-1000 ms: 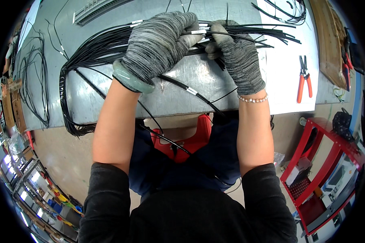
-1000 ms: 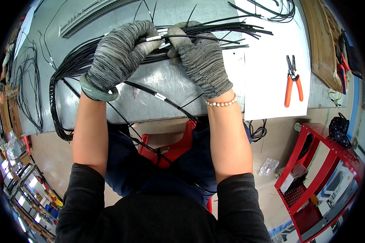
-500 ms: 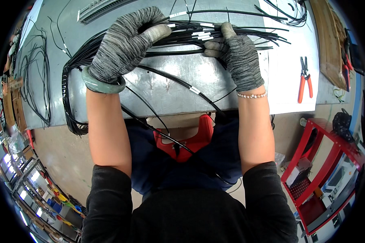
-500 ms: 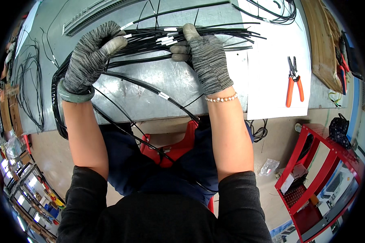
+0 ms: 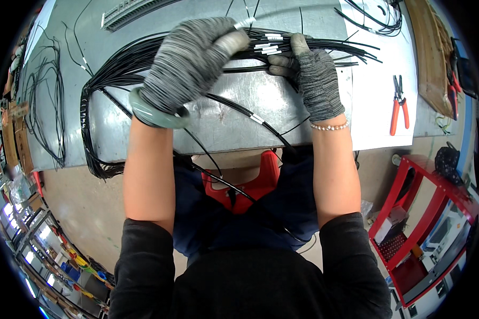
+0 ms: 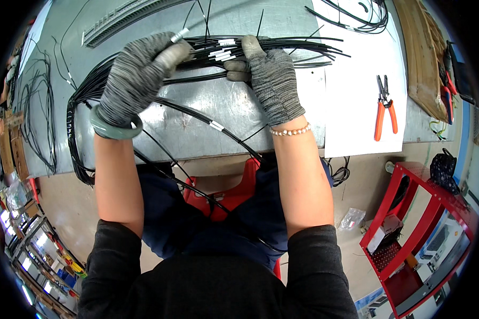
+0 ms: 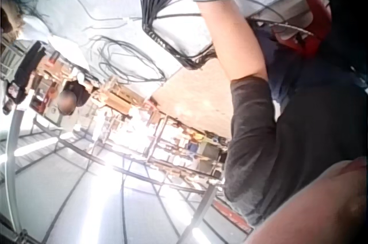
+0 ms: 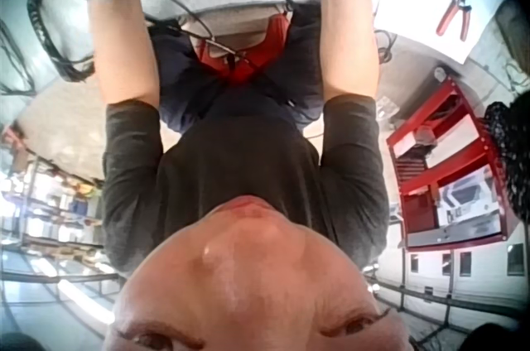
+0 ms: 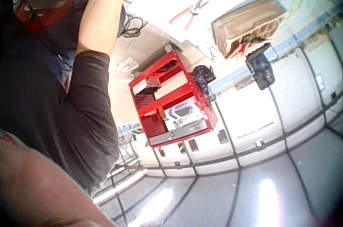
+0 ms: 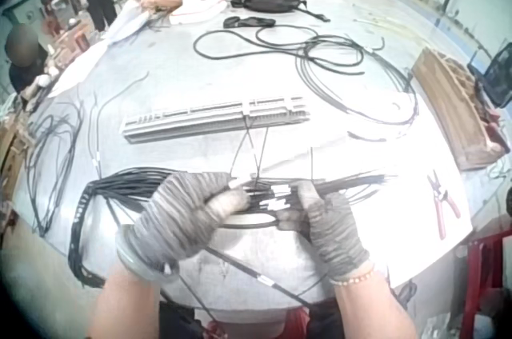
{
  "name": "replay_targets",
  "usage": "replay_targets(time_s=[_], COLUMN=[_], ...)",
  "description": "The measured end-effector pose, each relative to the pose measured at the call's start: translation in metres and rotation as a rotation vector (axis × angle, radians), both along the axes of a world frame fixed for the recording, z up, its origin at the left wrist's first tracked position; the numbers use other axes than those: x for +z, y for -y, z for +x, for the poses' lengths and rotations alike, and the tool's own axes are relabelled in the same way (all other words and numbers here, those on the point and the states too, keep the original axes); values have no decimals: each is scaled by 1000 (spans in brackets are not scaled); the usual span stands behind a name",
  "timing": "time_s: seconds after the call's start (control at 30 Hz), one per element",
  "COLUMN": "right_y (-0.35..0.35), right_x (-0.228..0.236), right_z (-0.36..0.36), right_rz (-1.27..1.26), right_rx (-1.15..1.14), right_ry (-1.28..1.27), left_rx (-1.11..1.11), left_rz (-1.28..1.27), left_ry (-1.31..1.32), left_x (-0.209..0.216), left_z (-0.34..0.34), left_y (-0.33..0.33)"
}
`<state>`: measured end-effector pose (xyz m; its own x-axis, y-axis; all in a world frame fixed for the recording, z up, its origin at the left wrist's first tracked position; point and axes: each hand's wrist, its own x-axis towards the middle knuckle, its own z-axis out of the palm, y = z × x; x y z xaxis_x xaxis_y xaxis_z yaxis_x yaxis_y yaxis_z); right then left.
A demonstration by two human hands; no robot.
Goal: The person organizes a bundle of black cables on a metal workbench. They separate the cables, align the white connectors, and arrange them into neat groups. The person then gathers the organized cables and places them into a clear plastic bag.
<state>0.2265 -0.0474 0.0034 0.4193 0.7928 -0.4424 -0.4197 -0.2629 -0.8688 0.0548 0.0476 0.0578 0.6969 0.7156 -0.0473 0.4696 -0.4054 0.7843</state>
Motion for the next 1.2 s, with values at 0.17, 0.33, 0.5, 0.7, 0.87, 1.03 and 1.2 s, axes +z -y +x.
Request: replay_targets(time_s=[0.17, 0.33, 0.5, 0.7, 0.87, 1.03, 1.2], right_y=[-3, -7, -4, -2, 0, -1, -2], right_x=[0, 0, -5, 1, 1, 1, 2], right_z=[3, 1, 3, 1, 4, 2, 4], right_rz=[-71, -71, -45, -61, -63, -59, -100], right_rx=[13, -16, -79, -23, 10, 35, 68], right_ry=[-12, -89, 14, -6, -10, 21, 97], left_rx=[178, 331, 307, 76, 28, 30, -22], left_rz=[-405, -492, -716, -593, -20, 292, 315], left_ry=[269, 541, 963, 684, -61, -114, -192], left_x=[2, 7, -7, -3, -5, -35, -30], left_z=[-24, -21, -51, -15, 20, 25, 26], left_y=[-22, -9, -55, -29, 3, 9, 4])
